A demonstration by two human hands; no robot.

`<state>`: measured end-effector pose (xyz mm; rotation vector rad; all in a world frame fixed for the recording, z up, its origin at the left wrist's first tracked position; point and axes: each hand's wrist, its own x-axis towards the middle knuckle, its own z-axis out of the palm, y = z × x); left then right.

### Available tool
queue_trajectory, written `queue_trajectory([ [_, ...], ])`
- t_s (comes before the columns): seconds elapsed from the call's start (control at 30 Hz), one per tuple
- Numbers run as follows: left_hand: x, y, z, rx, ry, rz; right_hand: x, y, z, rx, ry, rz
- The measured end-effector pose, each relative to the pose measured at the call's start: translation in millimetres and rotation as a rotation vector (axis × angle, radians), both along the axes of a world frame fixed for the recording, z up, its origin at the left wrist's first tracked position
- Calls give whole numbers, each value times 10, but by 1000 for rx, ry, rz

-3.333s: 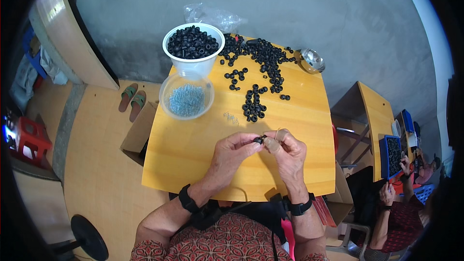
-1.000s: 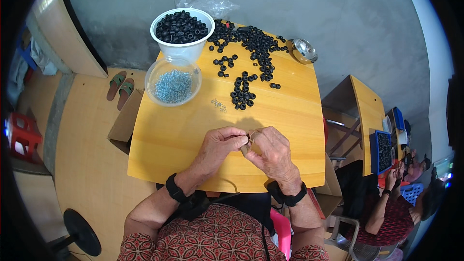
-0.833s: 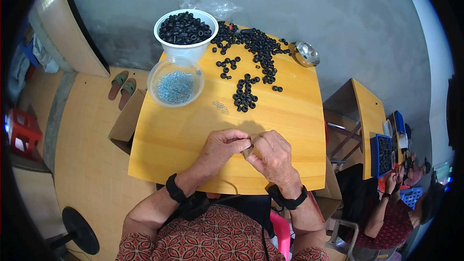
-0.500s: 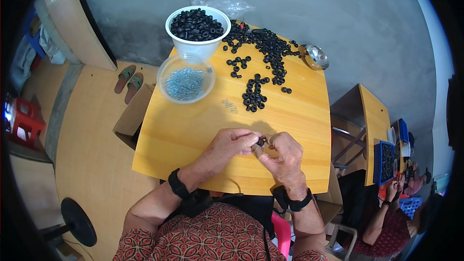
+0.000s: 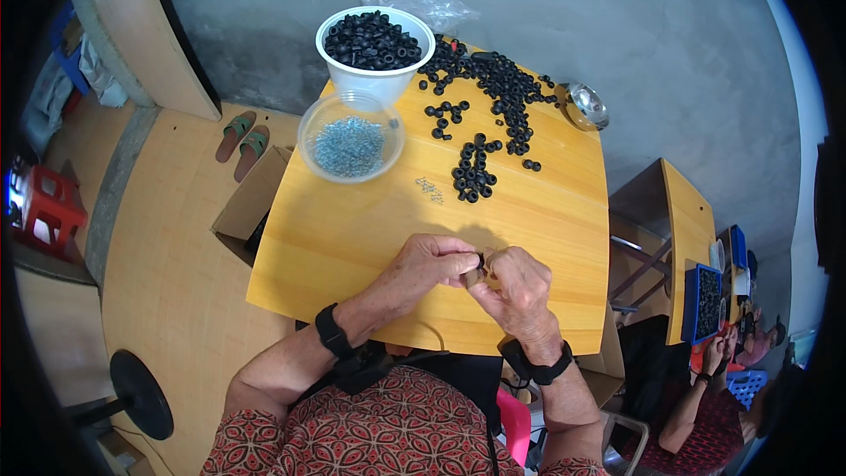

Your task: The person is manually inserting small metal pins into black plastic circular components.

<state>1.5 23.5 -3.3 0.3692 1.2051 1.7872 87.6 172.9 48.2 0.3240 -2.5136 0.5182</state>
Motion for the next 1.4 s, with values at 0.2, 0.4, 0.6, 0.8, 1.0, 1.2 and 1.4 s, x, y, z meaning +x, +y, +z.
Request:
queue_trajectory([
  [0.2,-40,2,46,11,14,-63,42,-25,-45,-3,7,-22],
  [0.4,-77,-43,274,-53,41,-4,-29,-20,11,-92,31,-66],
  [0.6,-74,-341,390,-76,354,187,-121,-241,237,-69,27,35],
  [0.8,-520,-1296,590,-174,555,861,-196,-38,253,14,22,-25],
  [1.0,-1036,-1966,-97,-604,705,958,-423,100,187,-99,-44,-129],
  [1.2,-665,-1632,238,-404,663,1026,-674,494,-124,-230,-173,-275],
  [1.4,-277,-1236,349,-222,544,535,-884,781,-351,-62,-295,-303],
])
